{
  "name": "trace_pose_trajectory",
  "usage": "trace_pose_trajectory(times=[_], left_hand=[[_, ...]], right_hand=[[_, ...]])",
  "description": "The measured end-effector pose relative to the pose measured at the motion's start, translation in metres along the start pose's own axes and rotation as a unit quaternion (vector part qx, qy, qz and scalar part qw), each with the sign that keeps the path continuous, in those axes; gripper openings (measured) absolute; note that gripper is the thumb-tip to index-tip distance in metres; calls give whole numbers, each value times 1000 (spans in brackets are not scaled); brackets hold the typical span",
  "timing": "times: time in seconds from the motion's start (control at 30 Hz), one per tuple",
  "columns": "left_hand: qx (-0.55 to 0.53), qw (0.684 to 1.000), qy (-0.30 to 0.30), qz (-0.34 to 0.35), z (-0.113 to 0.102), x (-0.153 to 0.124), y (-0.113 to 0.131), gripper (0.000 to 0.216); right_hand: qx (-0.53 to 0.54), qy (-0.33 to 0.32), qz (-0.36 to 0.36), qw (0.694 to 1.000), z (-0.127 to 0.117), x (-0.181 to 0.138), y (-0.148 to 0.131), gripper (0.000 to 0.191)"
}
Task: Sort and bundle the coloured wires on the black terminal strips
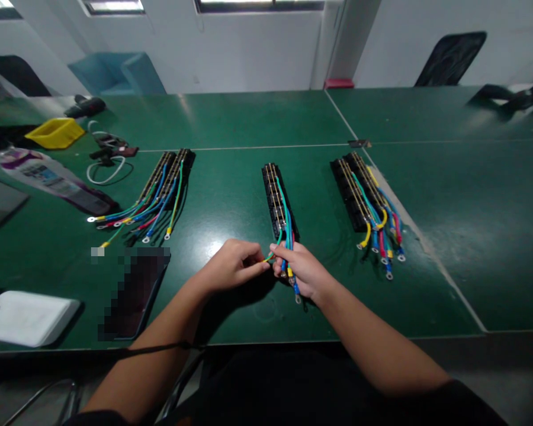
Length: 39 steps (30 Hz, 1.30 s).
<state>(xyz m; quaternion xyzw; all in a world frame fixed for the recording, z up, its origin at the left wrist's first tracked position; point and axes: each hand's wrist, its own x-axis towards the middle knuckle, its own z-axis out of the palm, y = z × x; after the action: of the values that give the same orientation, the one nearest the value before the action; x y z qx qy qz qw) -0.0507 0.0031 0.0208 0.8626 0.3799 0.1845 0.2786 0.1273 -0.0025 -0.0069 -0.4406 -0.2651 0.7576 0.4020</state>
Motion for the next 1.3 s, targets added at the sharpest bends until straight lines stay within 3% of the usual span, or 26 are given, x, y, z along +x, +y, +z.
trace_pose_trajectory(times=[0.57, 0.93, 1.3], left_hand=[[11, 999, 15, 32, -1, 2, -8, 24], [-55, 996, 36, -53, 7, 0, -8, 19], [-1, 1000, 25, 5, 4, -1, -2, 22]], right_hand=[[-18, -16, -7, 1000, -4, 2, 2, 24], [10, -1, 12, 1000, -3, 2, 0, 26], [1, -9, 2, 1000, -3, 1, 1, 26]])
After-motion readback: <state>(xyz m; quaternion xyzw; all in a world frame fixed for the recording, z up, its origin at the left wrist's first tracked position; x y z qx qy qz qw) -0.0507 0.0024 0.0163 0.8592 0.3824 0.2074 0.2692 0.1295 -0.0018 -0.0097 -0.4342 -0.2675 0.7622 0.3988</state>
